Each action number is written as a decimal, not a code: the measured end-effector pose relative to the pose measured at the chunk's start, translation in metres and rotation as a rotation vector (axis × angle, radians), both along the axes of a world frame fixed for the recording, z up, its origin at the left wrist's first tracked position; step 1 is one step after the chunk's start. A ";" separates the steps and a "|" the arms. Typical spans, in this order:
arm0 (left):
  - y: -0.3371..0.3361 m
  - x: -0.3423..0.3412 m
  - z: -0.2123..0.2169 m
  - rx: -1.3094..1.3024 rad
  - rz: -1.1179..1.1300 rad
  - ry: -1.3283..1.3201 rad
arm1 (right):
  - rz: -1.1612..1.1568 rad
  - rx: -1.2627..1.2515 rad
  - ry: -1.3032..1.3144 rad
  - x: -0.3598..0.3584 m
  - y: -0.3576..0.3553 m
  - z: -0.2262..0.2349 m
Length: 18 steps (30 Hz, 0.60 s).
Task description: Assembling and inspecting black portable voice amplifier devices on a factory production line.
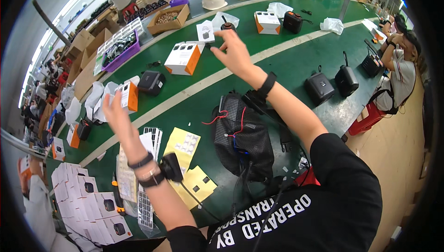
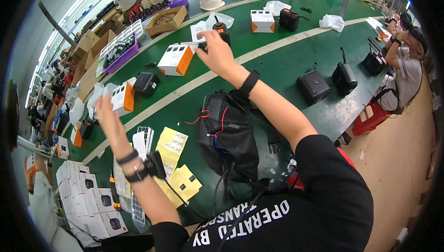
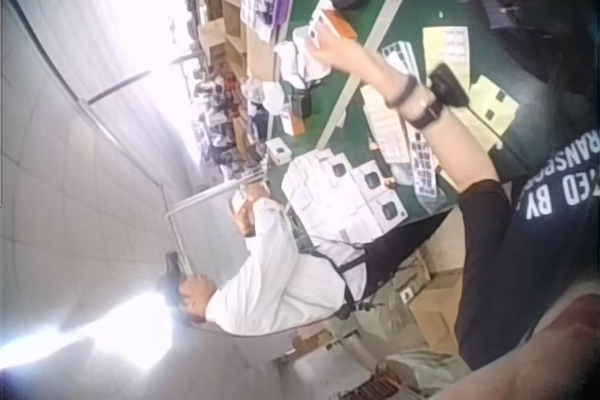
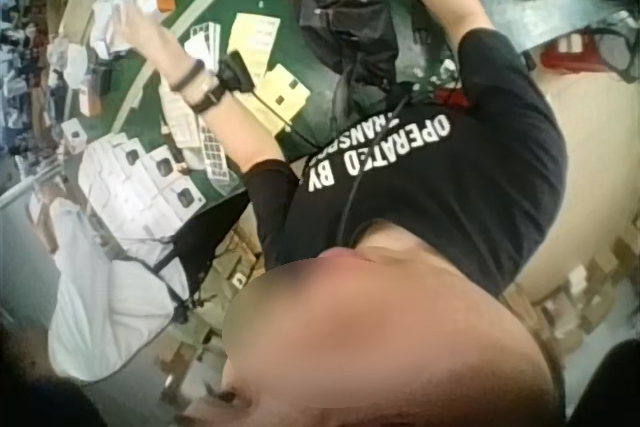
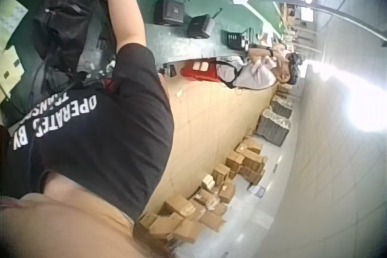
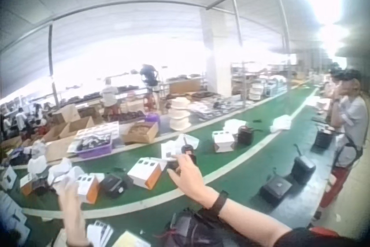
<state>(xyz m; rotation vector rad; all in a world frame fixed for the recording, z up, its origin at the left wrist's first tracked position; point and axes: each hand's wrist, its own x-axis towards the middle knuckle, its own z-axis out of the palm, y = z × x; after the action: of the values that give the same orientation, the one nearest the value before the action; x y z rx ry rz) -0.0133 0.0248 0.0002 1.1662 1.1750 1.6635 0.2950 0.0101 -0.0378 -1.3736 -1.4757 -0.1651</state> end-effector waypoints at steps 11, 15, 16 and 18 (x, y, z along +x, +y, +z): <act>0.155 0.027 -0.133 -0.330 0.246 0.968 | 0.266 0.545 0.597 0.009 -0.155 0.113; 0.155 0.015 -0.144 -0.063 0.011 0.824 | 0.254 0.632 0.589 0.027 -0.177 0.120; 0.153 0.015 -0.143 -0.070 0.032 0.812 | 0.238 0.658 0.619 0.030 -0.180 0.121; 0.151 0.017 -0.137 -0.110 0.074 0.853 | 0.229 0.702 0.646 0.032 -0.181 0.123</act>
<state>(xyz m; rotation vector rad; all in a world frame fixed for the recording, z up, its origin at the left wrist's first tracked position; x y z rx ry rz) 0.0037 0.1754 -0.1365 1.8527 1.8003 1.1230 0.3274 -0.1710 0.0851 -0.5917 -0.8828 -0.0686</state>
